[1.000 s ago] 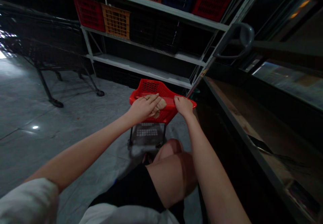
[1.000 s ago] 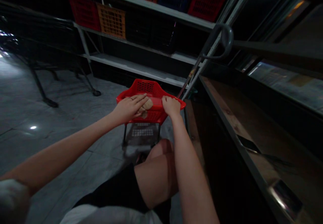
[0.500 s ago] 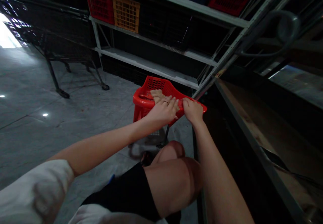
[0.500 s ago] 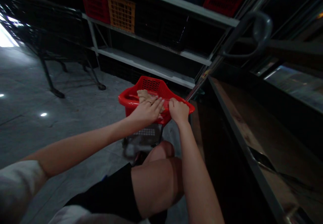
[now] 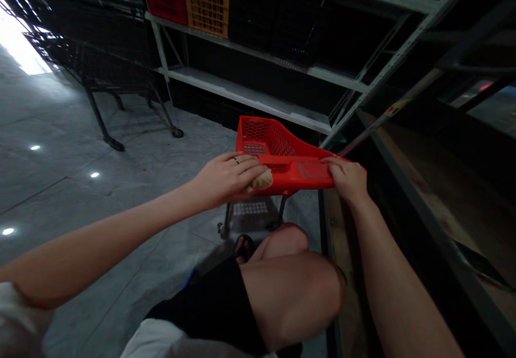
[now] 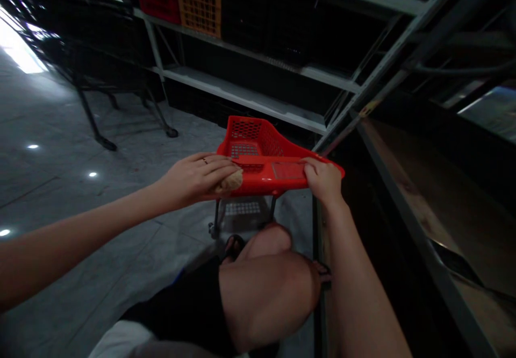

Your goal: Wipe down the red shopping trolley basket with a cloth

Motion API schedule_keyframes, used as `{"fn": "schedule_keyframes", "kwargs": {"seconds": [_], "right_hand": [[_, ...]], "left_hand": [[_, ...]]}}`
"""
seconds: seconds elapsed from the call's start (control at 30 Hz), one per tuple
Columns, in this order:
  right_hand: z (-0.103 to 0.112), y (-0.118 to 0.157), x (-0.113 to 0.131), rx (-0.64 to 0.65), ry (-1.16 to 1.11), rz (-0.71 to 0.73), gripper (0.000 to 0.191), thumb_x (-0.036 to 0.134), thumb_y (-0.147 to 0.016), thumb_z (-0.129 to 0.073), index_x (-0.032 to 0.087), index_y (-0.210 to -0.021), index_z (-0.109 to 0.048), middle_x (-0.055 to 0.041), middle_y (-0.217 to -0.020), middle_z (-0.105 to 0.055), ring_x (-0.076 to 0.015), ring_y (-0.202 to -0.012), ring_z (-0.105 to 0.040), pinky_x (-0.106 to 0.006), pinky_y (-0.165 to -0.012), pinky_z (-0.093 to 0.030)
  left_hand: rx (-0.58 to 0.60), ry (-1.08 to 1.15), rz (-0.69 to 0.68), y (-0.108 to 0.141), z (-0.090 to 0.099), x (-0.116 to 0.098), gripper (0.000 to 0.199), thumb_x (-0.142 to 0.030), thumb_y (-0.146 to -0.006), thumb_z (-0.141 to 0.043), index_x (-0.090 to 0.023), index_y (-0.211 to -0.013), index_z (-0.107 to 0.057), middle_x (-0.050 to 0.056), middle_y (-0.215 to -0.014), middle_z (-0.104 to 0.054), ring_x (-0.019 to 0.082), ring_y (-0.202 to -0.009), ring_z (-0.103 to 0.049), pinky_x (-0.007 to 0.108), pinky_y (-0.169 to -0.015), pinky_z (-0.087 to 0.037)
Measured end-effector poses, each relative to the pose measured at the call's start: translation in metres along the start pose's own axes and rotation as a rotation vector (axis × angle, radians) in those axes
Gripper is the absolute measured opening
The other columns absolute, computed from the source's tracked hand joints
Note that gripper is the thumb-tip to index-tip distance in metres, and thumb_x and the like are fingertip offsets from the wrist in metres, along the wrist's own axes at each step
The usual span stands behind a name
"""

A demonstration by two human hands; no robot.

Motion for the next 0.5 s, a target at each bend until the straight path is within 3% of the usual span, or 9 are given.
{"fn": "schedule_keyframes", "kwargs": {"seconds": [0.1, 0.2, 0.27, 0.37, 0.43, 0.5], "right_hand": [[0.001, -0.009, -0.008, 0.039, -0.013, 0.003, 0.049, 0.027, -0.092, -0.036, 0.022, -0.110, -0.081, -0.0075, -0.112, -0.081, -0.0272, -0.104, -0.076, -0.037, -0.094, -0.053], [0.009, -0.012, 0.009, 0.035, -0.012, 0.043, 0.048, 0.025, -0.094, -0.034, 0.017, -0.113, -0.078, -0.0113, -0.116, -0.080, -0.0275, -0.108, -0.074, -0.040, -0.099, -0.053], [0.015, -0.008, 0.038, -0.025, -0.005, 0.099, 0.046, 0.027, -0.097, -0.037, 0.015, -0.118, -0.075, -0.0150, -0.122, -0.077, -0.0294, -0.115, -0.071, -0.043, -0.104, -0.051], [0.012, 0.003, 0.089, -0.025, -0.114, 0.193, 0.042, 0.036, -0.102, -0.040, 0.019, -0.122, -0.073, -0.0135, -0.124, -0.077, -0.0296, -0.120, -0.069, -0.047, -0.107, -0.048], [0.010, 0.004, 0.100, -0.014, -0.302, 0.122, 0.046, 0.041, -0.105, -0.035, 0.022, -0.129, -0.069, -0.0106, -0.116, -0.079, -0.0257, -0.112, -0.073, -0.042, -0.101, -0.052], [0.011, 0.002, 0.092, -0.033, -0.498, -0.020, 0.053, 0.046, -0.107, -0.028, 0.021, -0.137, -0.063, -0.0100, -0.104, -0.081, -0.0228, -0.098, -0.076, -0.037, -0.090, -0.056]], "left_hand": [[-0.013, 0.129, -0.063, -0.001, -0.010, 0.016, 0.044, -0.045, -0.099, -0.062, -0.018, -0.133, -0.060, 0.011, -0.134, -0.072, 0.027, -0.125, -0.065, 0.047, -0.115, -0.045], [0.010, 0.185, -0.023, -0.019, -0.034, 0.015, 0.044, -0.053, -0.097, -0.063, -0.014, -0.115, -0.066, 0.014, -0.116, -0.073, 0.027, -0.110, -0.068, 0.041, -0.100, -0.054], [0.015, 0.133, 0.051, -0.035, -0.048, 0.003, 0.047, -0.057, -0.099, -0.059, -0.012, -0.107, -0.066, 0.015, -0.104, -0.072, 0.027, -0.101, -0.068, 0.040, -0.090, -0.056], [-0.003, 0.015, 0.144, -0.061, -0.057, -0.030, 0.053, -0.060, -0.101, -0.052, -0.009, -0.107, -0.065, 0.018, -0.103, -0.070, 0.030, -0.103, -0.067, 0.041, -0.088, -0.054], [-0.020, -0.015, 0.206, -0.075, -0.057, -0.052, 0.051, -0.058, -0.100, -0.055, -0.009, -0.109, -0.064, 0.018, -0.105, -0.070, 0.031, -0.105, -0.067, 0.041, -0.091, -0.052], [-0.025, -0.009, 0.275, -0.082, -0.057, -0.064, 0.047, -0.055, -0.099, -0.058, -0.010, -0.108, -0.064, 0.016, -0.102, -0.070, 0.031, -0.103, -0.067, 0.039, -0.091, -0.051]]}}
Point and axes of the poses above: each hand's wrist, its own y-axis away from the middle knuckle, its own z-axis out of the back of the hand, x = y × z, the point moved 8 cm from there along -y, towards the middle knuckle
